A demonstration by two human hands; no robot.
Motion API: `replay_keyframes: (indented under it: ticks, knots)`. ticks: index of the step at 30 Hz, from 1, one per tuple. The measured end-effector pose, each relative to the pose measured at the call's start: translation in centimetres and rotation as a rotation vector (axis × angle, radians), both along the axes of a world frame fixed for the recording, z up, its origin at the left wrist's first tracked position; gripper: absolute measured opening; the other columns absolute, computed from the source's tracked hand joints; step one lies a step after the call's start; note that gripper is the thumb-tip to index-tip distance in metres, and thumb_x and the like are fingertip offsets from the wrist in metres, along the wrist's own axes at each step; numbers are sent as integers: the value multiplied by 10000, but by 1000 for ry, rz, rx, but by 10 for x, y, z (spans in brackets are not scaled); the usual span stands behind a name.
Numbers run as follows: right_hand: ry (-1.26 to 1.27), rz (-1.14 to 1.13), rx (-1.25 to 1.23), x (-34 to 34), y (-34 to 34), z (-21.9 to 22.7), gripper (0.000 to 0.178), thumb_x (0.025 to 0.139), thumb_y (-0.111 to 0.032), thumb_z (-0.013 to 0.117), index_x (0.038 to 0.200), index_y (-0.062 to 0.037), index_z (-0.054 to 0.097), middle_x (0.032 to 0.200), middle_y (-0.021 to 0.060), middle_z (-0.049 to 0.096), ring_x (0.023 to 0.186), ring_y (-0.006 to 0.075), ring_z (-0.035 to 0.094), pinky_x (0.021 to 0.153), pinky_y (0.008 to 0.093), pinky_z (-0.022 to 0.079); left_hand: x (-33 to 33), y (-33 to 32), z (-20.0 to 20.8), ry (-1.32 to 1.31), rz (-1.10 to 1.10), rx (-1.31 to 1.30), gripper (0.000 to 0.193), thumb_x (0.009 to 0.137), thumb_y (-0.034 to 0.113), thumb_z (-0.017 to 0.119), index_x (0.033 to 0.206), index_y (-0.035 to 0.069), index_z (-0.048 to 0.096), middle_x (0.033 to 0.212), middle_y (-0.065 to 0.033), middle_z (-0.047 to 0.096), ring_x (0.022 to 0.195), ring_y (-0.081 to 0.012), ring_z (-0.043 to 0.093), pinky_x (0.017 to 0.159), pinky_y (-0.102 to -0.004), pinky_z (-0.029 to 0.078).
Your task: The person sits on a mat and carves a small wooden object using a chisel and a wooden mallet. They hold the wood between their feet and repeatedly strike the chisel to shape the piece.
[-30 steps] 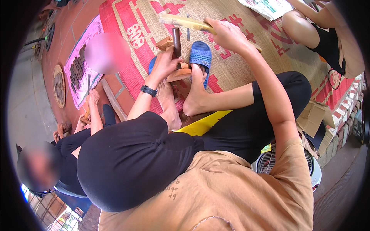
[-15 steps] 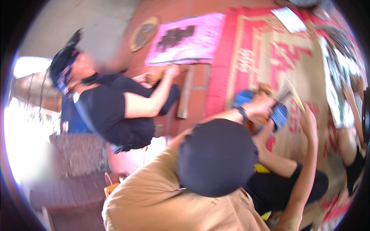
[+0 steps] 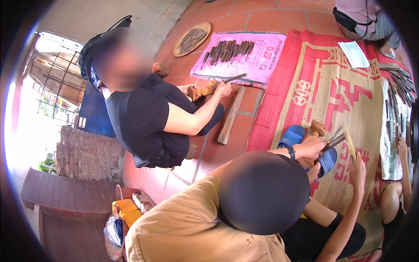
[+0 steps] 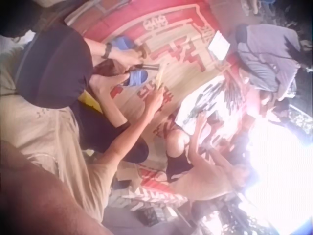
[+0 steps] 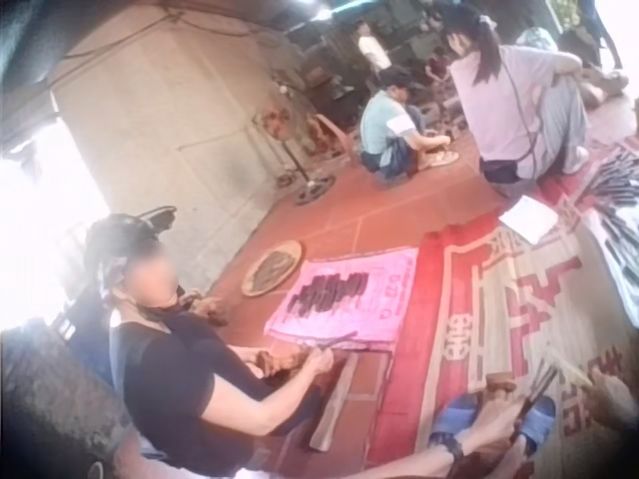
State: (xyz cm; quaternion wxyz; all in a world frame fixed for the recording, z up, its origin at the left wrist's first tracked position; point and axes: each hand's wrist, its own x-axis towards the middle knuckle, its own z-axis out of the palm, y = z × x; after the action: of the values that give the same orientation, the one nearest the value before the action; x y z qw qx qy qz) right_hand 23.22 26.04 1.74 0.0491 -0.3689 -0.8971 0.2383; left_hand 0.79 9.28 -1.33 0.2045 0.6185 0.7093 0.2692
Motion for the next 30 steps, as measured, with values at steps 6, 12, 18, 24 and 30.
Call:
replay_keyframes:
  ticks: [6, 12, 18, 24, 30]
  knots:
    - [-88, -38, -96, -6, -5, 19, 486, 901, -99, 610, 1352, 12, 469, 1079, 262, 631, 1032, 405, 603, 851, 479, 466, 1, -1, -1, 40, 0, 23, 245, 687, 100, 746, 834, 12, 571, 608, -199, 595, 621, -403, 617, 558, -491, 445]
    - [-24, -98, -122, -14, -12, 32, 503, 889, -81, 609, 1360, 11, 457, 1073, 263, 629, 1017, 393, 611, 842, 473, 470, 2, -1, -3, 41, -5, 40, 238, 691, 104, 742, 826, 14, 569, 606, -197, 594, 614, -401, 614, 555, -488, 443]
    - [-54, -54, -222, -10, 1, 23, 562, 869, -66, 622, 1395, -9, 432, 1105, 263, 622, 1027, 395, 605, 855, 458, 471, 2, 3, -8, 93, -41, 46, 248, 691, 100, 737, 842, 17, 559, 601, -190, 592, 605, -399, 609, 547, -492, 436]
    - [-12, -33, -103, -1, 8, -8, 595, 849, -34, 621, 1411, -49, 426, 1093, 253, 630, 1028, 376, 620, 849, 459, 478, 1, 1, -21, 59, -7, 99, 246, 683, 108, 740, 826, 19, 561, 584, -188, 579, 592, -401, 605, 538, -492, 429]
    - [-72, -114, -248, -13, -2, 29, 546, 841, -1, 594, 1367, -63, 460, 1060, 256, 636, 1007, 389, 629, 820, 471, 478, 3, 2, -15, 69, -24, 59, 264, 675, 111, 738, 859, 19, 572, 596, -189, 582, 597, -392, 591, 559, -488, 428]
